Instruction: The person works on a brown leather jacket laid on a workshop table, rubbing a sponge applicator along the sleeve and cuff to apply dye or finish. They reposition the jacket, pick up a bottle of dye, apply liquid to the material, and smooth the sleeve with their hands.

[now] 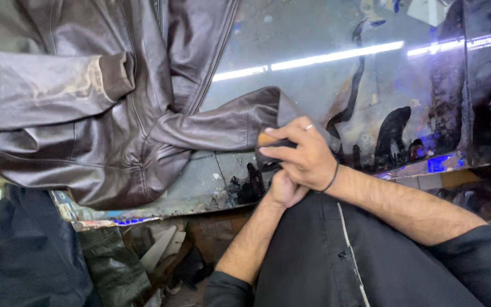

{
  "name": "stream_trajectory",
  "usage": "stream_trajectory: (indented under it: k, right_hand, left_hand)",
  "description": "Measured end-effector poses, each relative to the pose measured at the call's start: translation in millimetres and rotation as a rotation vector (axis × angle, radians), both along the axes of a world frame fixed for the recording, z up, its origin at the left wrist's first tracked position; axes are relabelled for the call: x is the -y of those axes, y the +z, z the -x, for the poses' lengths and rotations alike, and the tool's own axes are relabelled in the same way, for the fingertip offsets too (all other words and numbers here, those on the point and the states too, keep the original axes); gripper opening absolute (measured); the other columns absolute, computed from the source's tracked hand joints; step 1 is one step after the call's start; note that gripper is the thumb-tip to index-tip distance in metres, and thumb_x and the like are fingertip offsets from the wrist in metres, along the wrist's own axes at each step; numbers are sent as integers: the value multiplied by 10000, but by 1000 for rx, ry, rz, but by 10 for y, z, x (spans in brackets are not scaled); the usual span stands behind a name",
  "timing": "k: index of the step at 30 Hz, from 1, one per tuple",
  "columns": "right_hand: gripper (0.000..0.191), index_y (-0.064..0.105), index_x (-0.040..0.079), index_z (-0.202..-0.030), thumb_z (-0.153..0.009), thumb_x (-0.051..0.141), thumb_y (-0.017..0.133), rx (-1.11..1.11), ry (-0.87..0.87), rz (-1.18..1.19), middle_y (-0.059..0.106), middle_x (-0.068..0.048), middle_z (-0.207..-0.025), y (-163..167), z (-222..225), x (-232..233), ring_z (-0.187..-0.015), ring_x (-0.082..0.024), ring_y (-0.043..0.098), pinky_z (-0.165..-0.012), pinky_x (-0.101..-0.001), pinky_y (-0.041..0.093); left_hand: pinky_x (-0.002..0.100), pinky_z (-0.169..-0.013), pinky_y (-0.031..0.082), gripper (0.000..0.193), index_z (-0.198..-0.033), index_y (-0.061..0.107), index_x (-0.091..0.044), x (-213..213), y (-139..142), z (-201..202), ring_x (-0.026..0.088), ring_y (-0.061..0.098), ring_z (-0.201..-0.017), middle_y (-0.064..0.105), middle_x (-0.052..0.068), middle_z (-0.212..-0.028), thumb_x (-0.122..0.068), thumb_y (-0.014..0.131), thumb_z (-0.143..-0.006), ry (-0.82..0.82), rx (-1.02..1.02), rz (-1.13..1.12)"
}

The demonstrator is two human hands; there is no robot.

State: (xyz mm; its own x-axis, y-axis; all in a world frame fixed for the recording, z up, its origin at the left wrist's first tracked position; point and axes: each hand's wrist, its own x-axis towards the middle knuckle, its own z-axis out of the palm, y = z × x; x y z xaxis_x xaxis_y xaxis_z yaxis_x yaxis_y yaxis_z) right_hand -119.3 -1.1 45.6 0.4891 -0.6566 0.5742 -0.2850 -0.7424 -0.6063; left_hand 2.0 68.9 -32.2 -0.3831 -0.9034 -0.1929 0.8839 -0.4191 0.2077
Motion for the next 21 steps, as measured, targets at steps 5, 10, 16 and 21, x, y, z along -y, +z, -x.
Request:
stream_trajectory:
  k: [5,10,16,21]
  right_hand:
    - [506,757,151,-1111,-639,-29,725,-67,66,-8,658,-100,-1279,-14,486,3,-1022,-329,590,-900,-456,501]
    - [418,736,110,-1128,-736,-23,798,-186,-237,-31,656,-98,-1250,121,792,-43,-1150,-340,612,-951,-460,463]
    - [493,780,144,-1079,-647,-71,682,-98,-39,198,692,-150,-1183,238,502,-21,-1104,-328,591,-903,-463,515]
    - [356,765,165,-1087,-792,-31,788,-10,-163,59,675,-91,-1203,215,461,107,-1128,-280,595,-907,-457,483]
  left_hand:
    - [445,-1242,356,512,-1563,457,-54,5,64,-254,273,430,-1490,510,113,-1556,-379,380,-1174,66,-230,6]
    - [459,-1268,293,526,-1535,471,-70,54,263,-397,267,420,-1501,481,77,-1602,-339,380,-1092,139,-199,-69]
    - [464,-1248,319,529,-1580,462,-33,131,348,-282,302,440,-1490,491,128,-1609,-348,372,-1164,71,-128,47]
    - [462,-1253,325,535,-1558,446,-48,75,414,-249,291,445,-1477,492,116,-1594,-355,370,-1126,83,-248,-54]
